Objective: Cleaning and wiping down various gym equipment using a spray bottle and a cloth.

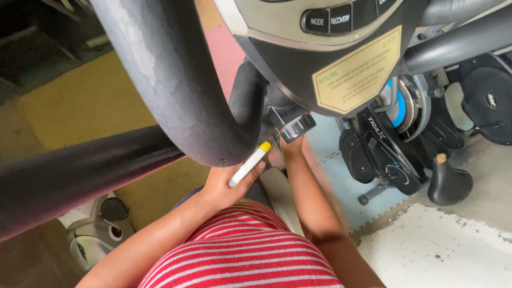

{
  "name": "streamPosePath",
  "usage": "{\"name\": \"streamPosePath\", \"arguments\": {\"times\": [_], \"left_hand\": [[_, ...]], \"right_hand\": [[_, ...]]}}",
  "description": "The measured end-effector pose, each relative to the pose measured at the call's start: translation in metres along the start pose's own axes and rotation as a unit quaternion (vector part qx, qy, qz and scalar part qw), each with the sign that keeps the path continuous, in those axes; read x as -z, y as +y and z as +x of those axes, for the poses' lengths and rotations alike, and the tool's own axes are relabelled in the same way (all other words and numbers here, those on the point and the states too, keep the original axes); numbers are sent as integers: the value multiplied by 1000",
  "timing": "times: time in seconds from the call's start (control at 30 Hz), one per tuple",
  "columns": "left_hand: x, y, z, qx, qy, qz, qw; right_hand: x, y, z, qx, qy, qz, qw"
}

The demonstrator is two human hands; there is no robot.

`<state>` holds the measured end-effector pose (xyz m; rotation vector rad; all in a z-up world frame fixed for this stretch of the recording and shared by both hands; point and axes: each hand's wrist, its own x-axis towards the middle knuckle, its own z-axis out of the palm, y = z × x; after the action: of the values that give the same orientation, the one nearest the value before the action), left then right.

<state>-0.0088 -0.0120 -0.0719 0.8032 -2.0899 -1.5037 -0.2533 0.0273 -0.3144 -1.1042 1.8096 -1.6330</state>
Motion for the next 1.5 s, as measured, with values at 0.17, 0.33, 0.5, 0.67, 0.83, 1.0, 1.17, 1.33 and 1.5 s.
{"name": "streamPosePath", "arguments": {"times": [0.17, 0.33, 0.5, 0.67, 0.83, 1.0, 1.17, 1.33, 1.5], "left_hand": [[-4, -7, -1, -1, 2, -10, 1000], [9, 4, -1, -83, 53, -19, 995], [19, -4, -11, -9, 22, -4, 1000], [22, -2, -20, -47, 53, 26, 997], [19, 2, -24, -7, 54, 23, 998], [16, 3, -27, -49, 52, 13, 997], [14, 8, -30, -72, 70, 11, 995], [14, 10, -34, -71, 72, 15, 995], [11, 2, -34, -37, 61, -4, 997]], "right_hand": [[-9, -3, 19, 29, 18, -18, 999], [-44, -42, -23, 4, 69, 3, 998], [-63, -86, -60, -1, 3, -237, 971], [-67, -85, -52, 32, -44, -168, 984], [-74, -82, -41, 61, -88, -97, 989], [-76, -81, -29, 96, -151, -2, 984], [-59, -84, -36, 228, -167, -112, 953], [-53, -61, -74, 413, 18, -241, 878], [-51, -45, -106, 96, 37, -147, 984]]}}
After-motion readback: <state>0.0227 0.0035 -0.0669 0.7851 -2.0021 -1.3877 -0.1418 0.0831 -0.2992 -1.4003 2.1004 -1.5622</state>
